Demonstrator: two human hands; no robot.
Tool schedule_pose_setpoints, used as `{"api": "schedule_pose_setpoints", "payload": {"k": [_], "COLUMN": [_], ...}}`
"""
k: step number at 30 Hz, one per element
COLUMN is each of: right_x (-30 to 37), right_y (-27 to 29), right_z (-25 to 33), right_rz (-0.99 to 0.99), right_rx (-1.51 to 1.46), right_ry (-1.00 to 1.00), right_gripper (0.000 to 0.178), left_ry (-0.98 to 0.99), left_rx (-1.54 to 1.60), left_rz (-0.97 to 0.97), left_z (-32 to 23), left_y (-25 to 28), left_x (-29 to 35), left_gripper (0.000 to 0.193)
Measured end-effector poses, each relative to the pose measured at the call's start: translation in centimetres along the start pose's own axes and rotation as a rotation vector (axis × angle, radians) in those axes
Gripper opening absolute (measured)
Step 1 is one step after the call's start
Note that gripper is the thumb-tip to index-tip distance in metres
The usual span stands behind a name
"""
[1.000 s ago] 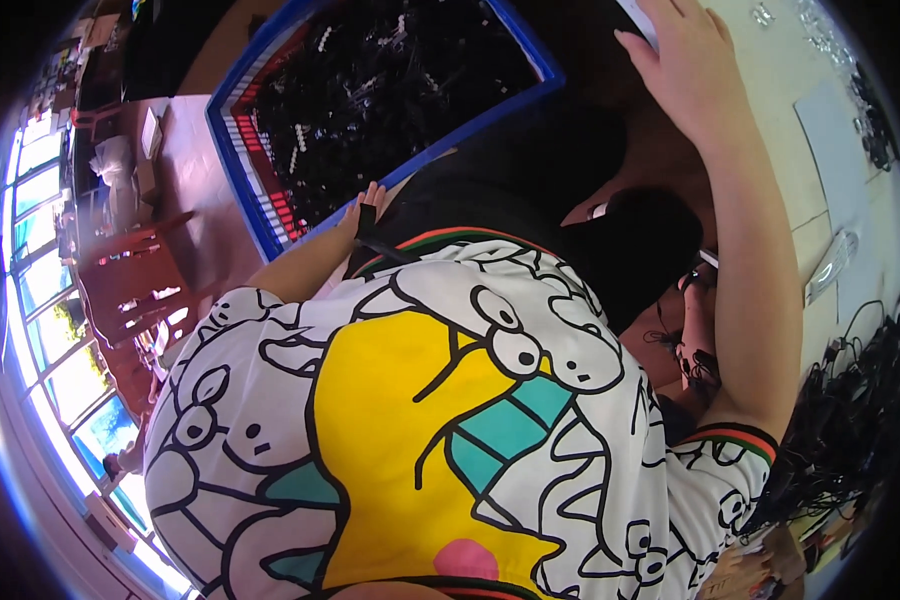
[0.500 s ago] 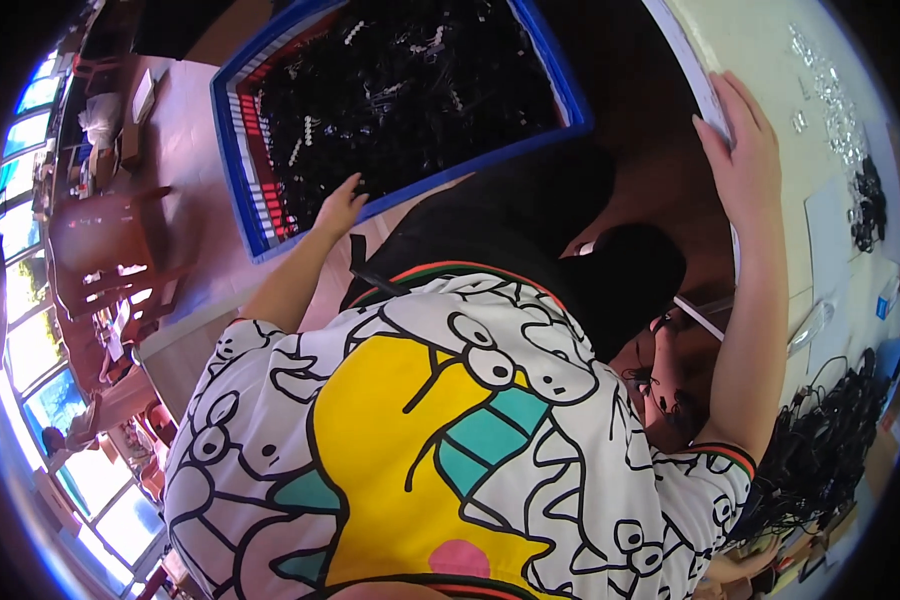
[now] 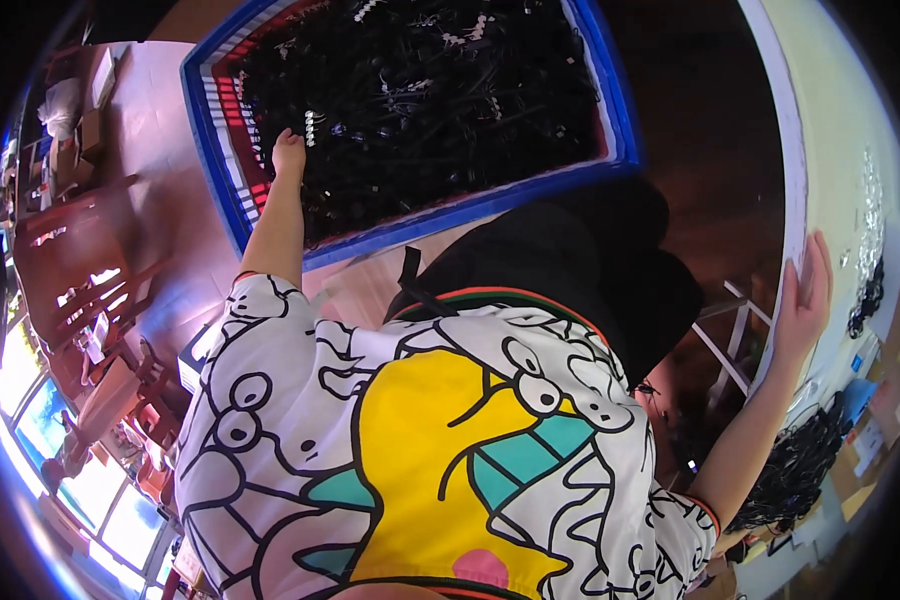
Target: The person assembles small electronic components by taking led lights, wires, and plastic housings from storage bins and joining them with glue from a tube.
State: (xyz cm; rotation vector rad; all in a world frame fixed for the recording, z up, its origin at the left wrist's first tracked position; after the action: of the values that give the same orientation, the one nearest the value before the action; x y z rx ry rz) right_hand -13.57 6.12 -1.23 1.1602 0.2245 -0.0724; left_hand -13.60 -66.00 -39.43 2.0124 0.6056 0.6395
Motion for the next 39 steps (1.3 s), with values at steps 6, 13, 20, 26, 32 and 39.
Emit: {"api": "schedule_pose_setpoints", "payload": {"k": [6,13,20,26,32,39], "right_x": [0.1,-0.2,-0.2,0.0,-0.8,-6.9], "right_y": [-0.4,-0.9,-0.7,-1.2,-1.0,-17.6], "right_z": [0.2,0.1,-0.5,-0.7,1.6,16.3], "right_rz": [0.007,-0.027,-0.078,-0.102,-0.139,0.251], "right_rx": [0.012,-0.001,0.136,0.159,0.255,-0.303], "right_ry": [-0.027,-0.073,-0.014,-0.008,0.071,0.211], "right_gripper": [0.036,0.034,0.031,0.029,0.030,0.020], "left_ry": [0.009,-0.014,-0.055,0.128,0.074,-0.205], "left_rx": [-0.051,-0.168,0.137,0.769,0.904,0.748], "left_rz": [0.063,0.147,0.192,0.250,0.208,0.312], "left_z": [0.2,-0.8,-2.7,-4.9,-11.0,-17.9], "left_y": [-2.3,-3.0,-2.8,-1.1,2.7,7.1], "left_x": [-2.5,-3.3,-2.6,-1.0,2.3,6.1], "left_gripper": [0.043,0.038,0.026,0.021,0.018,0.020]}}
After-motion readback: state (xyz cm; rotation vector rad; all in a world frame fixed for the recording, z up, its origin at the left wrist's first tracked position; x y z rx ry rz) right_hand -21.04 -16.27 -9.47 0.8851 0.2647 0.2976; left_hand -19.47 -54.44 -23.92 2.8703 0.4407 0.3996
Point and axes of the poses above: each hand's wrist, its own x-axis away from the middle knuckle, its own y-axis out of the back of the hand, z = x × y, the point moved 7 cm from there along -x, towards the middle knuckle, and after that the axes turned 3 degrees about -x, right-handed, at the moved point
